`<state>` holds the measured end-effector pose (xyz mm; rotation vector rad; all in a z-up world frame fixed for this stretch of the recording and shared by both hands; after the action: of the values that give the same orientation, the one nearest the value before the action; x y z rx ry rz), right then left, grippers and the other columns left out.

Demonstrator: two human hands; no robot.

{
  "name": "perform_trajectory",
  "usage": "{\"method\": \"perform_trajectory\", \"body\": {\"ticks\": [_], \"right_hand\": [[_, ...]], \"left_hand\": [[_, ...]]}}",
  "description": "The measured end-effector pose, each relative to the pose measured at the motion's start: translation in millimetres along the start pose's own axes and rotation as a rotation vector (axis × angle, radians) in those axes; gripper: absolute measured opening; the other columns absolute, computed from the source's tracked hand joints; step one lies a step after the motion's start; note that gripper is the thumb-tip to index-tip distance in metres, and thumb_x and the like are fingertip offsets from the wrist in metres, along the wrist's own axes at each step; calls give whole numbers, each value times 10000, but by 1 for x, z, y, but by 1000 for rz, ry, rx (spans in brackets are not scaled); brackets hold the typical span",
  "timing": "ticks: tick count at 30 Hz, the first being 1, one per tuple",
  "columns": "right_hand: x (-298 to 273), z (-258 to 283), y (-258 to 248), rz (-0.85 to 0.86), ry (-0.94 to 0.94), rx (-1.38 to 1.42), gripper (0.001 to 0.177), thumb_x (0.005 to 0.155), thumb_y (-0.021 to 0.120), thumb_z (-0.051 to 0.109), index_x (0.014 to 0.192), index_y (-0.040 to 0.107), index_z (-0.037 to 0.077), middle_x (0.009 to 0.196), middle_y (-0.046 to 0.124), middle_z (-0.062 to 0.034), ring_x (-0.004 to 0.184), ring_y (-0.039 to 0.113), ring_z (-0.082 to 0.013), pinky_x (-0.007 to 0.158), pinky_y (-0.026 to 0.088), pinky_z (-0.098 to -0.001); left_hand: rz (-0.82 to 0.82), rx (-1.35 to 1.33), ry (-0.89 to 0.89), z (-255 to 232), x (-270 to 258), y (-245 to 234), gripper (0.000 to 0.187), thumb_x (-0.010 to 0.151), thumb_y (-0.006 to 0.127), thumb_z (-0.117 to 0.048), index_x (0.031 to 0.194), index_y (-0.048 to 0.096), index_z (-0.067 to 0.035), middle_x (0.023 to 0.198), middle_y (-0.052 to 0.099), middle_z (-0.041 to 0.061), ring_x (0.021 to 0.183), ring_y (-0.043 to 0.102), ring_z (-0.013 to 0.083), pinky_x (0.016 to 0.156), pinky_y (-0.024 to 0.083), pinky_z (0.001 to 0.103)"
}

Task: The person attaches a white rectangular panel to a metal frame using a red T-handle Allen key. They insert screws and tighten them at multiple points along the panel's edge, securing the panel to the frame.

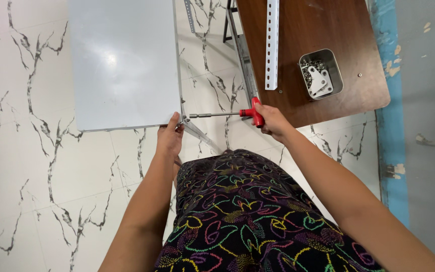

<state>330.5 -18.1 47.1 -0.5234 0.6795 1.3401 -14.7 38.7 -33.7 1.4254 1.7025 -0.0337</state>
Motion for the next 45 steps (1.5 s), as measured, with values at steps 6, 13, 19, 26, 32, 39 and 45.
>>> {"method": "perform_trajectory", "body": {"ticks": [6,13,19,26,32,39,45], "right_hand": [[9,3,9,29,-1,-4,370,1047,524,415,1103,590,54,714,636,-66,416,333,-58,391,250,-233],[7,10,15,27,69,-40,438,1054,532,434,1027,594,2,687,631,-87,384,315,-82,374,253,-263],[9,24,22,14,120,-207,414,1028,520,443,1013,589,35,677,645,-80,365,289,-101,353,205,-286],[-6,37,25,139,-596,-537,404,822,802,13,1132,552,79,1073,627,-94,933,591,-120,806,509,-253],[-15,27,-8,44,-386,-249,316,885,723,73,1157,563,98,924,644,-76,730,569,-82,624,480,-235],[-6,14,-21,-89,-79,2,363,1047,529,379,1110,554,22,720,649,-90,368,326,-62,338,242,-239],[1,7,1,-17,8,22,372,1034,548,389,1120,596,30,702,632,-101,363,301,-62,350,229,-242]], "left_hand": [[33,-7,32,0,2,1,425,857,832,-238,1178,610,-70,1018,632,23,817,569,133,745,523,277],[9,-8,-3,-1,2,2,423,861,829,-237,1169,603,-57,1016,636,31,812,570,147,753,532,276],[0,10,12,-6,-2,1,423,862,829,-236,1164,604,-45,1014,630,35,801,568,147,755,535,278],[0,8,27,-8,2,-6,415,870,829,-226,1163,604,-35,1014,633,40,796,565,147,742,527,285],[27,-4,21,1,4,-1,424,858,826,-231,1172,604,-53,1018,633,33,803,571,141,738,524,278],[11,-6,3,4,6,1,424,855,829,-239,1174,607,-70,1030,641,21,819,568,133,744,515,272],[-5,-6,-15,6,4,2,411,854,836,-244,1156,618,-70,1020,647,21,816,570,131,751,518,272]]}}
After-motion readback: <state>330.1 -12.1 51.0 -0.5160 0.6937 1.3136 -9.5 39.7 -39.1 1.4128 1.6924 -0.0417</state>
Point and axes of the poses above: each hand's wrist, its own x-axis towards the middle knuckle, its own y-axis out of the palm, z = x × y, the point moved 5 cm from there along x, towards the middle knuckle
